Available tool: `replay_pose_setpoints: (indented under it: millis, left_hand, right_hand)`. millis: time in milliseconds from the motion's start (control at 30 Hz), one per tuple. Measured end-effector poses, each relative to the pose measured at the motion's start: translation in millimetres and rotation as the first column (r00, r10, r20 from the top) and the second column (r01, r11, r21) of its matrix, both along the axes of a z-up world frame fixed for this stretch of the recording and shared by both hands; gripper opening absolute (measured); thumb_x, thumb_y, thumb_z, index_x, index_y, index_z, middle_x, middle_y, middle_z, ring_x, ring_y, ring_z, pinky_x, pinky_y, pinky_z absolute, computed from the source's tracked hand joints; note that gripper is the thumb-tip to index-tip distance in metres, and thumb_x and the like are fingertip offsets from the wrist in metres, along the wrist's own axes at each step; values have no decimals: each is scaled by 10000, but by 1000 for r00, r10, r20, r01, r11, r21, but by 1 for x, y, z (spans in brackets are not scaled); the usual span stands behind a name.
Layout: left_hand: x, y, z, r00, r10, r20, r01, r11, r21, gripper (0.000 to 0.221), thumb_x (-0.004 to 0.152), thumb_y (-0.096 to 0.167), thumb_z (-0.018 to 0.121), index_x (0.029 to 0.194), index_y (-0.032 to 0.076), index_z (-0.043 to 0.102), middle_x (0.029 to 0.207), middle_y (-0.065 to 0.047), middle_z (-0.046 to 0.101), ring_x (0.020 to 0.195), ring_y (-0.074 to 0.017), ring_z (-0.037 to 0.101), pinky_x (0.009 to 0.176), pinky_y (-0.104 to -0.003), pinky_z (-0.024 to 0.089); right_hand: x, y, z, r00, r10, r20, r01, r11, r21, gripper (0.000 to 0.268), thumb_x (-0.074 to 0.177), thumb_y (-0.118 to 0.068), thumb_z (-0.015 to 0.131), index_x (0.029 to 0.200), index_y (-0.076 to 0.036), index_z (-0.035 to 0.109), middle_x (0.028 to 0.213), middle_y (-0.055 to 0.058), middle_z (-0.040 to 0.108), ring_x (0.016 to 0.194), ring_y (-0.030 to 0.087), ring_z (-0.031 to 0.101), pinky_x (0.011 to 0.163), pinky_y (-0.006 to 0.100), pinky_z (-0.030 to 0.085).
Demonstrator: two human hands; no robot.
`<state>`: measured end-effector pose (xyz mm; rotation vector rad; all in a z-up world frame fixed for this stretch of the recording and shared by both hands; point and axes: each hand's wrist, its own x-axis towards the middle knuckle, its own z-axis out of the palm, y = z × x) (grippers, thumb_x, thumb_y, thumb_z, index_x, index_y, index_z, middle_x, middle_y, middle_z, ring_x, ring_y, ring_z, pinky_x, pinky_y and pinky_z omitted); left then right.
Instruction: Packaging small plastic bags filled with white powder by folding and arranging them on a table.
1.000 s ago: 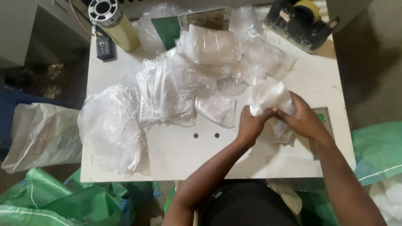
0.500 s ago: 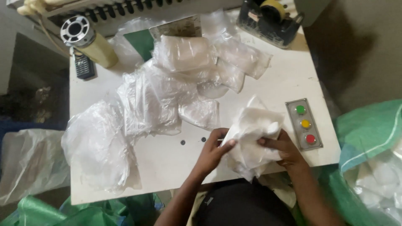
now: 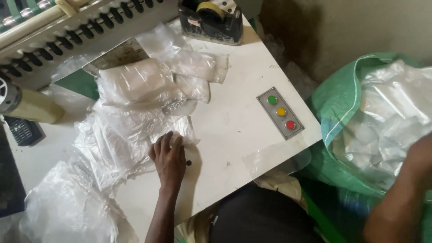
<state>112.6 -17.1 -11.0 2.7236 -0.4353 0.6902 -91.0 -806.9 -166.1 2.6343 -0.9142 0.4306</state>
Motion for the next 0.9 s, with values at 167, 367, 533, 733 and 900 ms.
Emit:
replay_pose_setpoints:
  millis: [167,367,533,733,900]
  left_hand:
    - [-12,-13,38,985,-76,152,100,983,-153,133,1040,97,587,1109,68,697,1269,-159,706,1214,-338,639,1071,-473,402]
    - [-44,-35,78,944,-90,-316,-253,413,-875,260,1036,325,592,963,79,636,850,24,597,804,-97,545,694,-267,424]
    - [-44,-42,50,813,-353,-464,-522,-86,-849,178,1022,241,618,877,139,643,788,57,578,717,-74,488,702,-248,416]
    - [-63,-31,39,971,223,-82,-227,770,-596,443,1086,261,515,1447,6,547,1502,-227,535,1387,-403,508,1143,-488,381]
    - [-60,-44,53,992,-70,-106,8,869,-495,549,1097,454,384,1303,24,656,1433,-228,597,1382,-410,534,1199,-525,331]
  right_hand:
    - [83,221,191,997,80,-16,-46,712,701,1163,701,-334,834,1654,-18,247,1514,437,296,1394,584,305,1076,617,318]
    - [138,366,238,954,-281,-106,254,566,785,899,1140,-759,611,1573,15,463,1346,404,556,1139,626,548,861,702,415]
    - [169,521,217,834,381,399,-182,-493,851,748,788,28,734,1477,-21,448,1239,201,685,1011,257,684,946,369,585]
    - [163,609,181,116,915,387,-910,-59,411,661,941,-343,664,1509,-55,488,1607,199,424,1481,392,394,1252,540,267]
    - [153,626,163,174,883,436,-863,-77,499,625,961,-293,604,1517,-42,467,1612,194,416,1495,377,375,1266,521,243]
